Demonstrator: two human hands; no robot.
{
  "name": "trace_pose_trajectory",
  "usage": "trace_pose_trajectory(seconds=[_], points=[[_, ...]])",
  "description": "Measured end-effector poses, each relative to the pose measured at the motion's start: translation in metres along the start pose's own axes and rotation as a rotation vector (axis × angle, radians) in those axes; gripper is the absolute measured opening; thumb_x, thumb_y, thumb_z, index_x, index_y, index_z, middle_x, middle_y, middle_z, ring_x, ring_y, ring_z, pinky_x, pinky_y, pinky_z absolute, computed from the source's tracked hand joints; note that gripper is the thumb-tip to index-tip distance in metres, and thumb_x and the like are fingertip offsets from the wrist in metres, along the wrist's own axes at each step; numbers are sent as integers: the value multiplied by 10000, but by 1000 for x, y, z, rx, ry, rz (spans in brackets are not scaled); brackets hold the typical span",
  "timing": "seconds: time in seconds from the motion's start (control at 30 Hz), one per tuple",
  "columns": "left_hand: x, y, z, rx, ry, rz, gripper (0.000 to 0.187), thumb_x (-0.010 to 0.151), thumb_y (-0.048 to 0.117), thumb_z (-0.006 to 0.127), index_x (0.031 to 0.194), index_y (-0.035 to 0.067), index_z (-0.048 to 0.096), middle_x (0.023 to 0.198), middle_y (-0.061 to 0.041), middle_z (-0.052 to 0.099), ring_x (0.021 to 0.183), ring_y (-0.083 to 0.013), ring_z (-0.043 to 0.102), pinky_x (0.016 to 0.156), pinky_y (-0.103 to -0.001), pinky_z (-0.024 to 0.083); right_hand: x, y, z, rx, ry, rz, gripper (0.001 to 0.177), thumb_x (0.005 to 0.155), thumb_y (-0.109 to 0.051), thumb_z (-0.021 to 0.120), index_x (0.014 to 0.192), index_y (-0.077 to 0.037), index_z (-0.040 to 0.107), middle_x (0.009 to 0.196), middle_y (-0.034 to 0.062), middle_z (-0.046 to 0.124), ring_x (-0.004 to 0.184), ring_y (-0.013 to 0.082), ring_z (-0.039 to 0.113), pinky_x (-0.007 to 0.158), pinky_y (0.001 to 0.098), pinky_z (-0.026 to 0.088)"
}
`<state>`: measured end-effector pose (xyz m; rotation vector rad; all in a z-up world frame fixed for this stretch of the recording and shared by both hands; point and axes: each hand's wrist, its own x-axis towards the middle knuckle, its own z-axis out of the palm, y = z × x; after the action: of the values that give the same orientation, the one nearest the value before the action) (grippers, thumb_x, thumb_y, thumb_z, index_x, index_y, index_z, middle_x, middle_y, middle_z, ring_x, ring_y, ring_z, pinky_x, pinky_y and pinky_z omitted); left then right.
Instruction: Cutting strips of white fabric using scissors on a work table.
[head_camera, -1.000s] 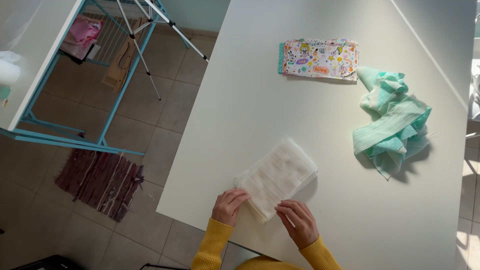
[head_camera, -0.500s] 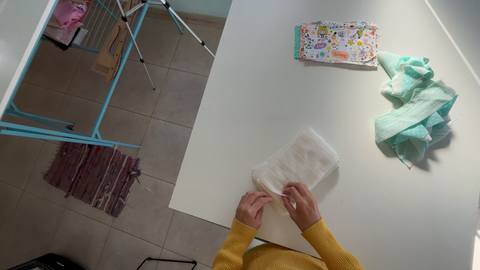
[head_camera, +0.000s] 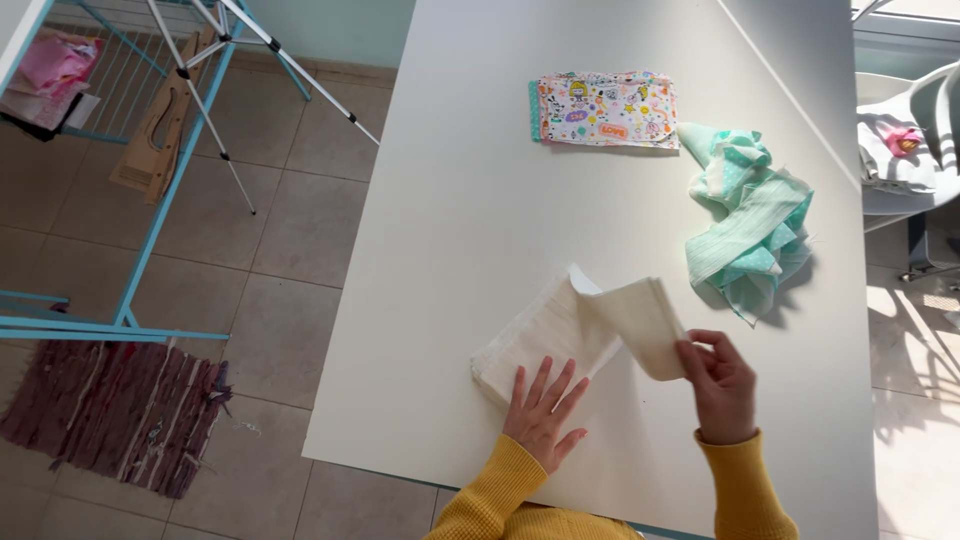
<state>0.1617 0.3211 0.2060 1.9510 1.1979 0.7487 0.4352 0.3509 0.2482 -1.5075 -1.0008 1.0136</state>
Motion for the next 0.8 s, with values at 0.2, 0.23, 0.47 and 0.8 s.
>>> trace_pose_trajectory(seconds=[0.2, 0.23, 0.47, 0.8], points=[[9, -35, 4, 517, -219, 183, 761, 919, 300, 661, 1579, 238, 286, 1686, 1, 104, 1541, -292, 3, 1180, -655, -49, -21, -54, -128, -350, 358, -286, 141, 1130, -90, 686, 1196, 21, 630, 1016, 135, 743, 927, 145, 729, 828, 247, 597], [8, -41, 0, 568, -224, 185, 749, 926, 280, 652, 1581, 269, 289, 1691, 24, 101, 1547, -275, 5, 1191, -646, -38, -25, -58, -144, -470, 373, -360, 130, 1149, -73, 681, 1188, 35, 620, 1043, 147, 743, 964, 161, 742, 861, 251, 609], [17, -72, -59, 597, -174, 113, 709, 870, 184, 701, 1504, 322, 416, 1661, 74, 240, 1545, -242, 135, 1221, -627, 2, -73, -57, -104, -1016, 320, -358, 164, 998, -75, 746, 1139, -15, 687, 1001, 137, 755, 846, 208, 753, 691, 267, 601], [0, -28, -11, 320, 53, 133, 334, 874, 146, 718, 1204, 117, 676, 1336, -38, 610, 1306, -263, 514, 1128, -518, 310, -110, 75, -26, -648, 50, -112, 144, 861, -190, 743, 954, -85, 774, 971, 54, 792, 761, 146, 754, 657, 274, 621]])
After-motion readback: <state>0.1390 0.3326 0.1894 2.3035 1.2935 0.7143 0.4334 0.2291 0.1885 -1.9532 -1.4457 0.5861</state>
